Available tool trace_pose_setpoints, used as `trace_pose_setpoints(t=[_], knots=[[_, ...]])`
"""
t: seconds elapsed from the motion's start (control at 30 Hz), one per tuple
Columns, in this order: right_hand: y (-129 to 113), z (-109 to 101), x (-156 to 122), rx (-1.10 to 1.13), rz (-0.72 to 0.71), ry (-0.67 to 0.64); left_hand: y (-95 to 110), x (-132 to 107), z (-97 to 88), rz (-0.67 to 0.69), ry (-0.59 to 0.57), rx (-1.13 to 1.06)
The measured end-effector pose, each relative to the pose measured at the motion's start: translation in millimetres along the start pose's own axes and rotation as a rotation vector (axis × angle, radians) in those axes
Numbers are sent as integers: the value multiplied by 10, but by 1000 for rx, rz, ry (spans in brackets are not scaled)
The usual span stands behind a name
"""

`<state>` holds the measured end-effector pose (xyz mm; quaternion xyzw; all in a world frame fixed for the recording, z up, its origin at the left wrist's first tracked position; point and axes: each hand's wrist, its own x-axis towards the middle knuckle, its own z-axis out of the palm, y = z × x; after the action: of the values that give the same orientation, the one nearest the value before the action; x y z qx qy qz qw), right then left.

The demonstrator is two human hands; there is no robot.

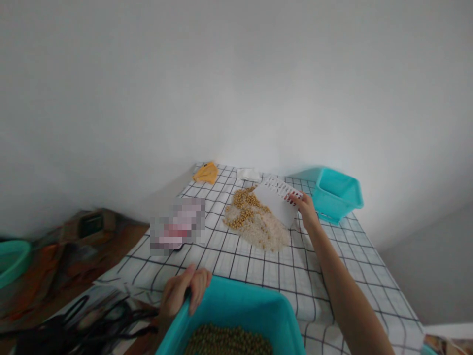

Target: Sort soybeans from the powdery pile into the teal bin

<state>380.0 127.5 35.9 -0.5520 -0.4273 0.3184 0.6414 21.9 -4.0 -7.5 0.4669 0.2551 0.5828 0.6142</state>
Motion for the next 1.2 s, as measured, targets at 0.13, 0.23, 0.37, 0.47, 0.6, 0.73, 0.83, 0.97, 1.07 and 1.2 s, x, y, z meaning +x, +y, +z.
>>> trace_pose_setpoints(t=[0.13,0.23,0.37,0.47,0.6,0.73,0.83,0.97,1.07,1.2], knots=[[-62,25,-37,-33,-82,-41,-70,-5,-44,4,37,-5],[-70,28,-46,-68,-132,-67,-125,-5,-118,10,-31,3],[-67,17,-49,-139,-182,-87,-127,-6,-156,4,-52,3],[-95,16,-61,-188,-222,-101,-52,9,-89,-10,-22,6],[-143,24,-82,-211,-242,-82,67,53,23,-29,-50,25],[-144,16,-72,-198,-225,-50,85,80,31,-35,-61,54],[-131,10,-52,-181,-225,-43,29,86,-14,-17,-62,74],[-130,6,-27,-160,-224,-28,-35,83,-57,8,-42,78],[-129,4,-3,-124,-213,-14,-36,86,-60,12,-25,105],[-102,7,39,-102,-219,-15,-4,99,-51,-10,12,143]])
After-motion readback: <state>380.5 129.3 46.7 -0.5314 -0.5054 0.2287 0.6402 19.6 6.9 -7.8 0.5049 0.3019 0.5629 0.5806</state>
